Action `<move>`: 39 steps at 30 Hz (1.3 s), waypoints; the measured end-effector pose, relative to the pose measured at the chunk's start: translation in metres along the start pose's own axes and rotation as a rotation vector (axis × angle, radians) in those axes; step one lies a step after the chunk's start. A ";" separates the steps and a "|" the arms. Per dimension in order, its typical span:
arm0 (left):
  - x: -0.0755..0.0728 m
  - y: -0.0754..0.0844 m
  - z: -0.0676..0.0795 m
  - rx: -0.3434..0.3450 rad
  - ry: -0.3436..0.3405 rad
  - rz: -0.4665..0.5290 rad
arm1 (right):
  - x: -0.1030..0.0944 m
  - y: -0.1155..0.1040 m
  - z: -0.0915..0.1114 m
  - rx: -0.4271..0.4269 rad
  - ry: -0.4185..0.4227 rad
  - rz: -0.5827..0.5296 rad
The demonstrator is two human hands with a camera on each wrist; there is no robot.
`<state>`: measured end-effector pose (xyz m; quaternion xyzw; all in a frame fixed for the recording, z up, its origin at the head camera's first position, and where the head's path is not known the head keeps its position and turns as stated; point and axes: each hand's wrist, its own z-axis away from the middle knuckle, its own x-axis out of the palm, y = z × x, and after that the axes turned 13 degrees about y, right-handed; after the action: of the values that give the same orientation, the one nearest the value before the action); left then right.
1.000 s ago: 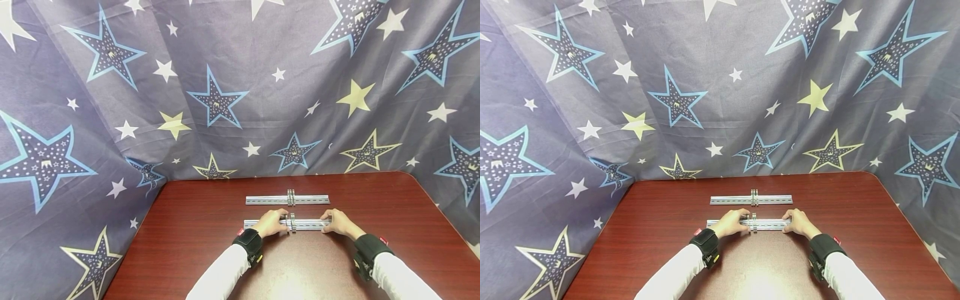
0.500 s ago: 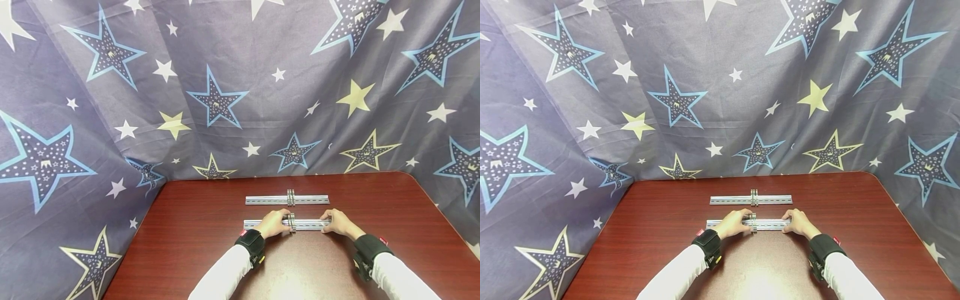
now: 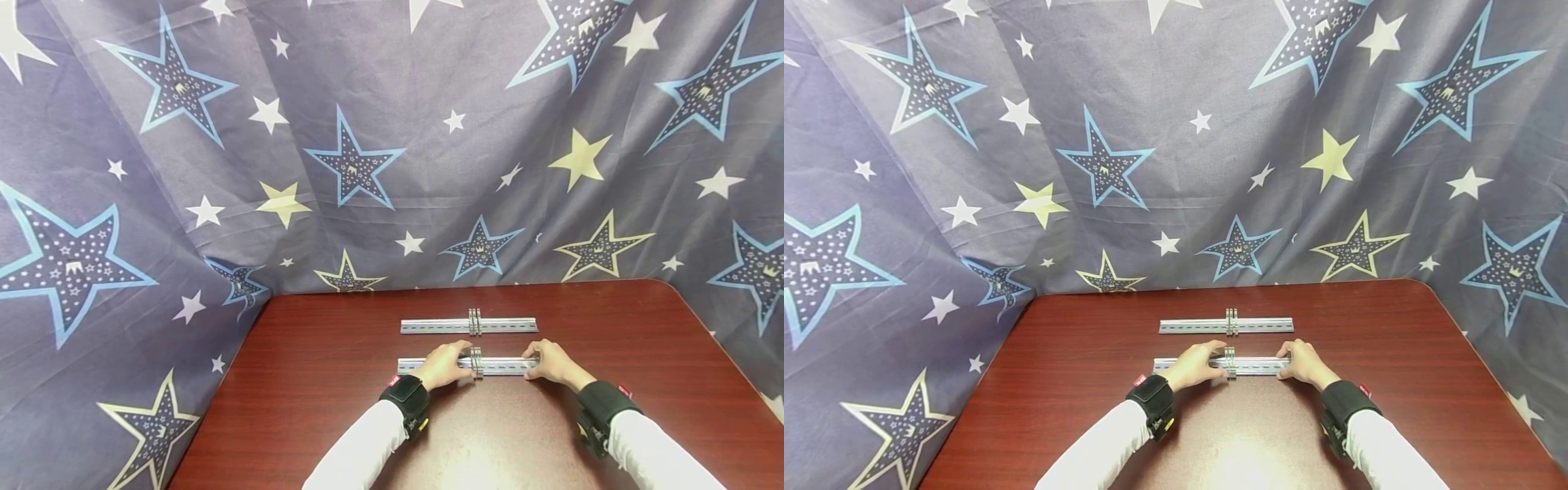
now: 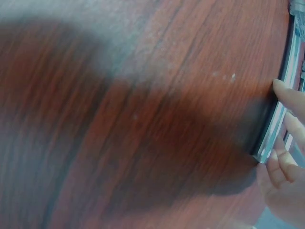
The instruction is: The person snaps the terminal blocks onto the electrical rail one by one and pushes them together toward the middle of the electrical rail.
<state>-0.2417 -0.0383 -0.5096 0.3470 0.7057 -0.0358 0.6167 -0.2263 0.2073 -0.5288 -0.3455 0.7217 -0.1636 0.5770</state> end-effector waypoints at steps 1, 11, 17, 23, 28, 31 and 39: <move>-0.001 -0.001 0.001 0.003 -0.003 -0.004 | 0.000 0.000 0.000 -0.019 0.001 0.023; -0.014 -0.020 0.012 0.033 0.008 -0.047 | 0.000 -0.005 -0.002 -0.061 -0.036 0.172; -0.019 -0.038 0.021 0.048 0.102 -0.134 | -0.002 -0.010 -0.002 -0.061 -0.046 0.201; -0.011 -0.057 0.031 0.014 0.161 -0.183 | -0.002 -0.012 0.001 -0.061 -0.039 0.202; -0.014 -0.052 0.037 -0.043 0.147 -0.202 | -0.001 -0.010 0.003 -0.061 -0.039 0.205; -0.014 -0.052 0.039 -0.068 0.129 -0.230 | -0.001 -0.008 0.004 -0.051 -0.037 0.194; -0.015 -0.054 0.042 -0.110 0.156 -0.218 | 0.013 0.026 0.001 -0.143 0.016 0.114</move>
<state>-0.2355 -0.1058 -0.5266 0.2356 0.7860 -0.0368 0.5704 -0.2351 0.2175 -0.5549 -0.3426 0.7547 -0.0813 0.5535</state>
